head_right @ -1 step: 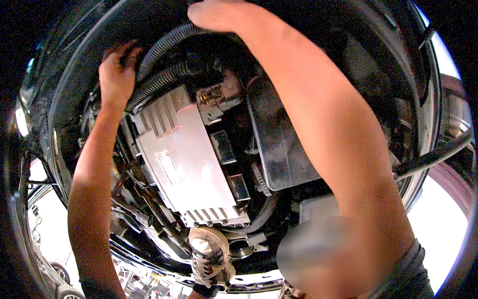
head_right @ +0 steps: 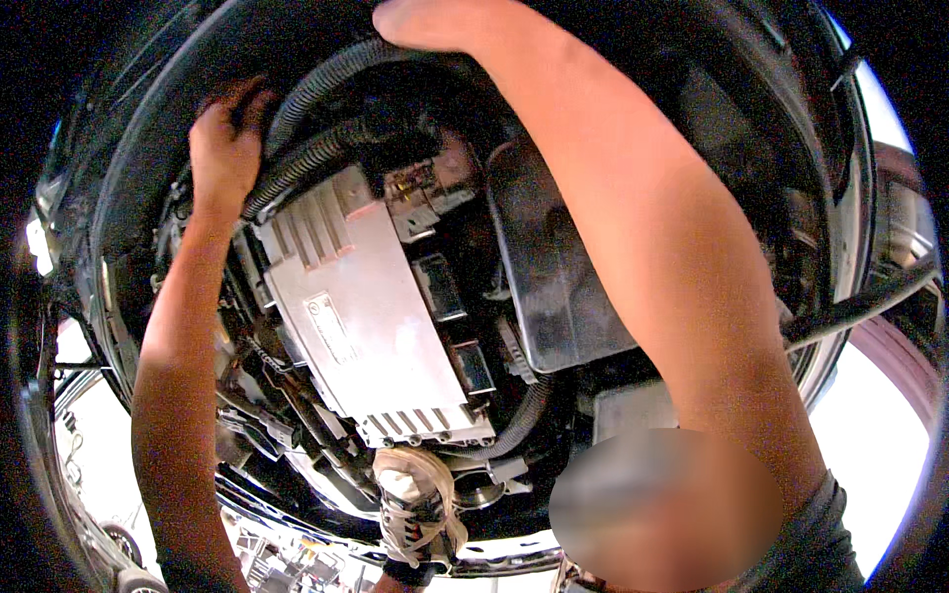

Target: The person works on a car engine, using a screwdriver to pry and disconnect a plastic cover and electrical connectors. They then reach down to a tool kit on the floor to select a socket wrench and return to the engine bay to work on a bolt.

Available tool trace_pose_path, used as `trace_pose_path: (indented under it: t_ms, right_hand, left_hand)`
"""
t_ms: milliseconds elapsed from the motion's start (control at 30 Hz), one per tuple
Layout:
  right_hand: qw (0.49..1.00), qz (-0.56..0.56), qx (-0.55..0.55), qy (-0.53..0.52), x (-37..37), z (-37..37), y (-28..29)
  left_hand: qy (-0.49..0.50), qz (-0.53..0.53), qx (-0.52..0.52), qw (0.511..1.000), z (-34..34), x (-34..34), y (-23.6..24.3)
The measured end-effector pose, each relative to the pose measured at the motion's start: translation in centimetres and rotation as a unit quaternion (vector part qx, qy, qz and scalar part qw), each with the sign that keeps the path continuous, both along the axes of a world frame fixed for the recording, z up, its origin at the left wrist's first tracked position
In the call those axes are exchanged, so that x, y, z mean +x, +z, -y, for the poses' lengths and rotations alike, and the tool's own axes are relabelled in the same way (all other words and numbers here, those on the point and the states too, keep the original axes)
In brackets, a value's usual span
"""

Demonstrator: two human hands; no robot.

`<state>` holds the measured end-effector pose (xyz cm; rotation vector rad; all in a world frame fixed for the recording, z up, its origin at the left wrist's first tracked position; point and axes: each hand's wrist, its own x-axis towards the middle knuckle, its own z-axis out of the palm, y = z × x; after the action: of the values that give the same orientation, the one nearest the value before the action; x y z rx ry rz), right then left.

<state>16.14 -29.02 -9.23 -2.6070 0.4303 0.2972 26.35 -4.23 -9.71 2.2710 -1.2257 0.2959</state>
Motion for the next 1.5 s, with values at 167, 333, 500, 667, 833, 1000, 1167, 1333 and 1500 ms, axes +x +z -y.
trace_pose_path:
  t_ms: [167,333,500,667,833,1000,1167,1333,1500]
  right_hand:
    - [0.996,-0.059,0.065,-0.002,-1.1,-0.2,2.3]
    - [0.996,-0.043,-0.003,0.078,-0.4,-1.5,2.3]
    - [0.996,-0.044,0.041,0.072,-3.4,0.0,5.6]
    - [0.997,-0.018,0.068,-0.025,-5.0,0.7,2.7]
    - [0.993,-0.04,0.098,-0.049,-3.4,1.7,1.3]
    - [0.986,-0.076,0.121,-0.08,-3.1,2.6,-0.4]
    - [0.993,-0.034,0.107,-0.039,-2.6,1.4,-1.5]
    - [0.99,-0.01,0.134,-0.034,-2.8,1.9,-2.0]
    - [0.993,0.014,0.113,-0.043,-3.0,1.6,-2.4]
  left_hand:
    - [-0.021,-0.058,0.001,0.998,-0.1,0.2,0.2]
    - [0.008,-0.106,0.061,0.992,-1.6,0.2,0.7]
    - [-0.018,-0.063,0.121,0.99,-0.4,0.5,1.6]
    - [0.02,-0.098,0.106,0.989,0.5,-0.2,1.4]
    - [0.055,-0.125,0.096,0.986,-0.4,0.0,1.8]
    - [0.05,-0.191,0.063,0.978,-0.2,-0.5,1.2]
    - [0.089,-0.188,0.055,0.977,-1.6,-0.7,0.8]
    - [0.083,-0.159,0.094,0.979,-0.9,-1.1,1.3]
    - [0.084,-0.159,0.051,0.982,-1.1,-1.2,1.1]
